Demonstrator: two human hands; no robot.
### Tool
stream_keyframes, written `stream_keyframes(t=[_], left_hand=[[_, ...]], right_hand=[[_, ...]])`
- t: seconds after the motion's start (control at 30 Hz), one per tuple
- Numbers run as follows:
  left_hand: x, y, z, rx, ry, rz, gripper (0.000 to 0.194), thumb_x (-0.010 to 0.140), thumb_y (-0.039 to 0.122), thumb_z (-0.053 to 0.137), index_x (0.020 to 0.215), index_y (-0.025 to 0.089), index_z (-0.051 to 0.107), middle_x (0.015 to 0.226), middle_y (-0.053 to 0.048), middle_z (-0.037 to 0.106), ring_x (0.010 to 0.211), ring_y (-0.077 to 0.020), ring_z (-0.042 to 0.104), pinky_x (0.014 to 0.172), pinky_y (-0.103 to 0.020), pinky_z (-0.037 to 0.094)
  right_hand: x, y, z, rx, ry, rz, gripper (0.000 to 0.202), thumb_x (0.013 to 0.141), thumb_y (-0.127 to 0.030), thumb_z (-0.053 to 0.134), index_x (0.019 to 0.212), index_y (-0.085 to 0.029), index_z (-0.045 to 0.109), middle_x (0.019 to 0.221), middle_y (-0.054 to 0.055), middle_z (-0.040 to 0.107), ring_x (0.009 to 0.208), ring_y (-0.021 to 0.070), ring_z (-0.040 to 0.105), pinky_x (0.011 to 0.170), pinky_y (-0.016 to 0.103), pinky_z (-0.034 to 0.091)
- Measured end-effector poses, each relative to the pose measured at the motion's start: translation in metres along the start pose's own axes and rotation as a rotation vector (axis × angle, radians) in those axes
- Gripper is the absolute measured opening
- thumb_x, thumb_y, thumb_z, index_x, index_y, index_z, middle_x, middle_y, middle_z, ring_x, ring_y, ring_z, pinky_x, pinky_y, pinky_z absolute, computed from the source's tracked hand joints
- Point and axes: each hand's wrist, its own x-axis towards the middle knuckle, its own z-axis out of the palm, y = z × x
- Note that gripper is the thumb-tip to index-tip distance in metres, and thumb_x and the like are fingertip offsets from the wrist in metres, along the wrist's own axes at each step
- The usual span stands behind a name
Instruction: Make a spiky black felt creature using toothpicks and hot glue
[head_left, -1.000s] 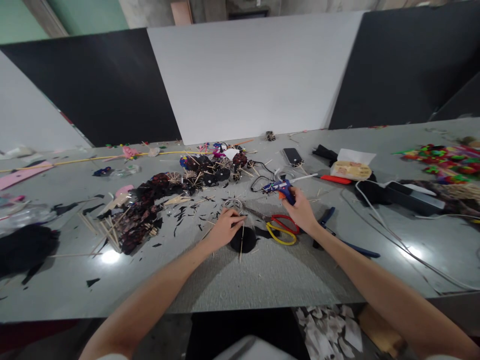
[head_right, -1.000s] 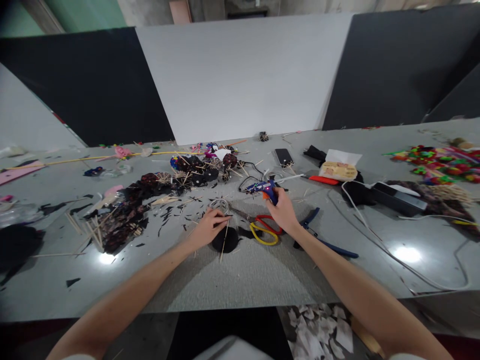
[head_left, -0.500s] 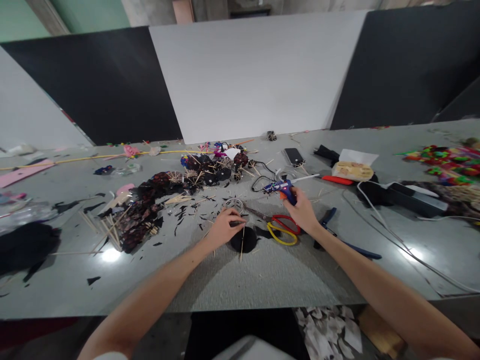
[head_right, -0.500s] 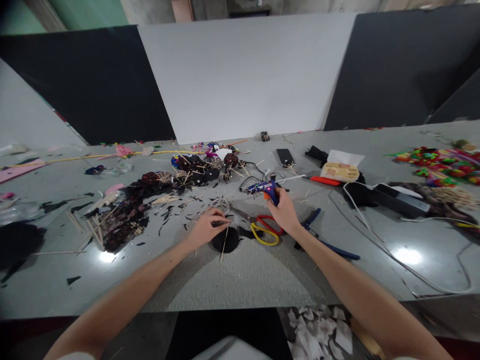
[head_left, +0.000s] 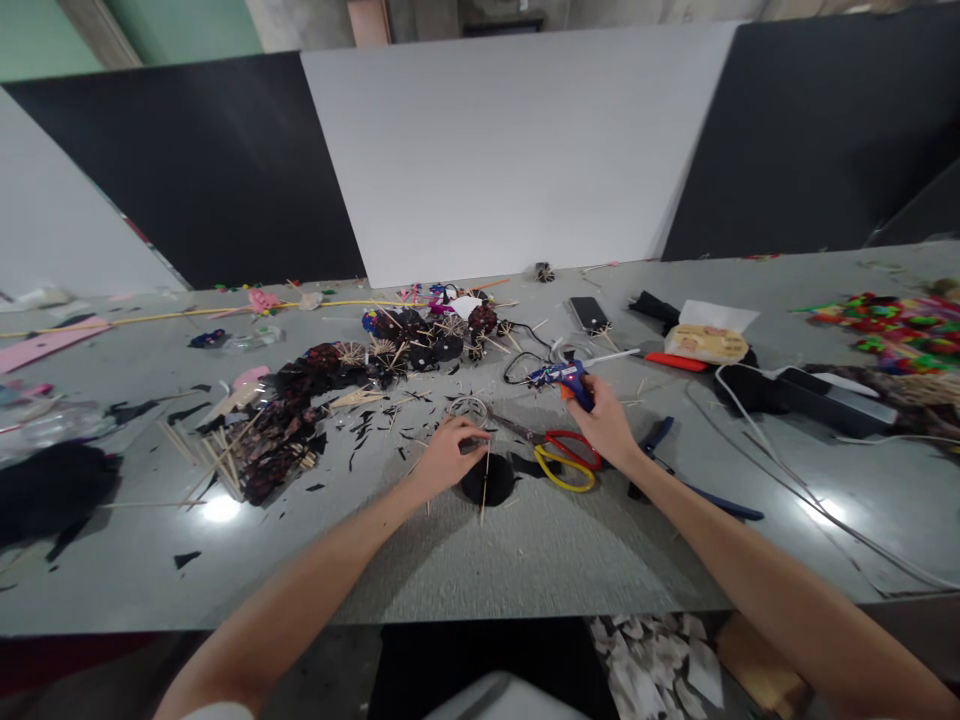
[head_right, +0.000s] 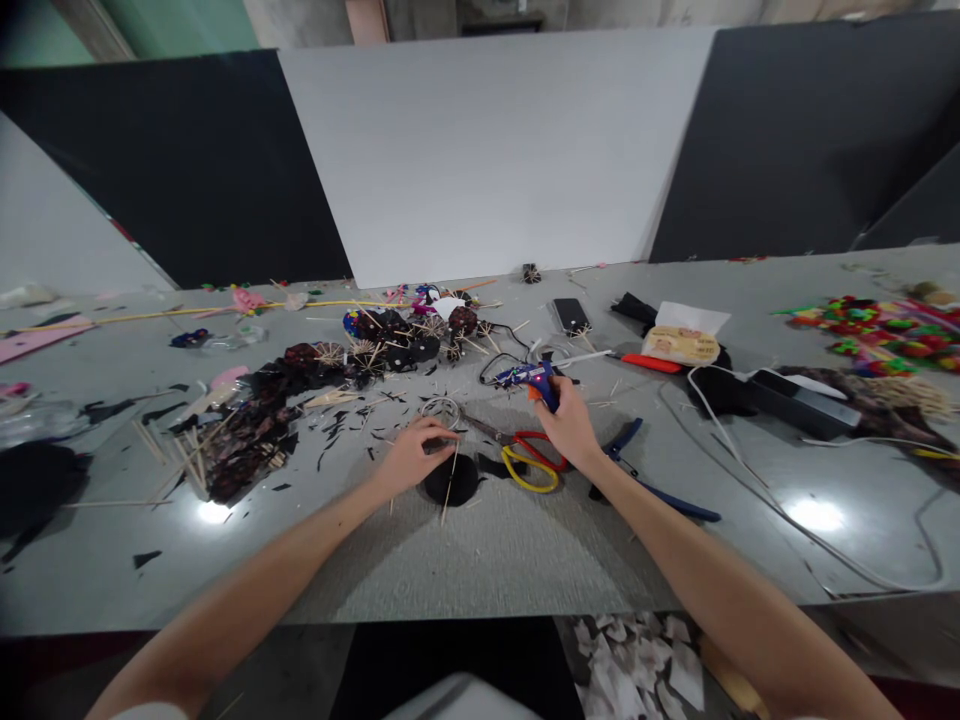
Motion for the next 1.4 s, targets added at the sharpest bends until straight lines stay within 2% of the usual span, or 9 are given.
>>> stream_keyframes(t=[0.23,0.43,0.6,1.0,1.4], left_hand=[[-0.0024,0.0090,-0.0004,0.090,-0.029,0.005,0.013,0.089,0.022,0.076,0.100,0.024,0.082,0.107,-0.006,0.072,0.111,-0.0256,0.060,0.104,-0.041,0.046],[-0.0020,0.0071,0.0000,0.093,-0.021,0.007,0.015,0.093,0.020,0.070,0.101,0.025,0.081,0.108,-0.006,0.072,0.110,-0.0247,0.061,0.104,-0.042,0.047],[-0.0027,0.0056,0.0015,0.100,-0.028,0.017,0.014,0.089,0.019,0.074,0.101,0.024,0.081,0.108,-0.006,0.072,0.110,-0.0245,0.062,0.109,-0.043,0.044],[-0.0024,0.0081,-0.0015,0.093,-0.044,0.018,0.019,0.086,0.021,0.079,0.104,0.024,0.081,0.109,-0.006,0.072,0.111,-0.0259,0.060,0.102,-0.040,0.046],[-0.0025,0.0065,-0.0007,0.110,-0.059,0.025,0.019,0.086,0.021,0.079,0.104,0.024,0.081,0.109,-0.006,0.072,0.111,-0.0256,0.060,0.102,-0.040,0.047]], right_hand=[[-0.0006,-0.0006,-0.0004,0.013,-0.006,-0.008,0.040,0.087,-0.040,0.062,0.121,-0.020,0.058,0.118,0.014,0.071,0.107,0.0328,0.067,0.097,0.051,0.051],[-0.0005,-0.0011,-0.0001,0.006,-0.002,-0.008,0.040,0.086,-0.040,0.061,0.120,-0.020,0.058,0.116,0.014,0.072,0.105,0.0327,0.067,0.096,0.050,0.051],[-0.0005,-0.0007,0.0005,0.014,0.007,-0.013,0.040,0.086,-0.040,0.061,0.120,-0.020,0.058,0.117,0.014,0.072,0.107,0.0322,0.067,0.096,0.049,0.051],[-0.0009,-0.0015,-0.0003,0.013,-0.003,0.010,0.041,0.086,-0.042,0.063,0.121,-0.020,0.057,0.118,0.014,0.071,0.107,0.0326,0.067,0.095,0.049,0.052],[-0.0004,-0.0013,0.0002,0.002,0.008,-0.005,0.040,0.085,-0.040,0.061,0.120,-0.020,0.057,0.117,0.015,0.072,0.107,0.0333,0.067,0.096,0.050,0.052]])
